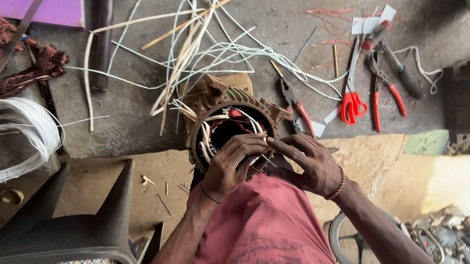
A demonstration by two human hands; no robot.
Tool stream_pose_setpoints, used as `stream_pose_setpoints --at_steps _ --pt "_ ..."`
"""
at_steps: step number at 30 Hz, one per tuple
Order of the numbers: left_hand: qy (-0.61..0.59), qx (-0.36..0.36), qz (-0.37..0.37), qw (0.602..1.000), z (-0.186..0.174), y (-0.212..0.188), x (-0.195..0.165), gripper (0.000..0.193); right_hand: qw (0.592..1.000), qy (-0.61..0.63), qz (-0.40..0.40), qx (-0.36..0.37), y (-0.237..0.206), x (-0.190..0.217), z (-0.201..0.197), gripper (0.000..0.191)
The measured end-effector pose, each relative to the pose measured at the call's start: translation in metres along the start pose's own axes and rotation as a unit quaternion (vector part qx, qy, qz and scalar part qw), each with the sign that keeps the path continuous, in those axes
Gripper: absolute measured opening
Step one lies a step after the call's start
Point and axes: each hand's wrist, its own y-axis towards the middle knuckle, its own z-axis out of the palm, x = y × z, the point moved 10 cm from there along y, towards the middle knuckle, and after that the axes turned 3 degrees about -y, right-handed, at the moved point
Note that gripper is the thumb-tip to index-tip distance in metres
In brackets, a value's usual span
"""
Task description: The person inserts and presses insulated wire coils into the slots of a motor stator housing on the floor, using pliers and scissors to cut and trim wire, and works the windings around the stator by hand.
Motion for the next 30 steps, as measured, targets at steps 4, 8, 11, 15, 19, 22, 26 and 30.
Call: stream_pose_setpoints --at_steps 4,8,11,15,19,22,26,30 --pt "-0.009 -0.015 0.001 1.000 -0.003 -0.001 0.002 0.025 0.998 -0.020 -0.001 -0.066 0.000 -0.016 0.002 0.061" --pt "-0.006 -0.026 0.004 1.000 -0.002 -0.002 0.003 0.023 0.927 0.130 0.212 -0.281 -0.039 -0.089 -0.058 0.020" --pt "-0.011 -0.030 0.007 0.999 -0.002 -0.003 0.004 0.023 0.894 0.038 0.197 -0.401 -0.072 -0.077 -0.108 0.016" --pt "-0.015 -0.009 0.018 1.000 -0.001 -0.003 0.002 0.026 0.985 -0.056 0.099 -0.130 -0.047 -0.012 -0.052 0.035" --pt "-0.019 -0.009 0.015 1.000 -0.002 -0.001 0.001 0.029 0.985 -0.141 -0.048 -0.087 -0.004 0.025 -0.019 0.065" --pt "-0.024 -0.008 0.006 1.000 -0.003 -0.001 0.003 0.030 0.980 -0.153 -0.091 -0.093 0.015 0.029 -0.011 0.060" --pt "-0.025 -0.014 -0.002 1.000 -0.005 -0.003 0.007 0.028 0.978 -0.131 -0.138 -0.086 0.020 0.032 0.000 0.052" --pt "-0.025 -0.018 0.002 1.000 -0.003 -0.003 0.007 0.028 0.969 -0.141 -0.157 -0.126 -0.002 0.041 -0.009 0.046"
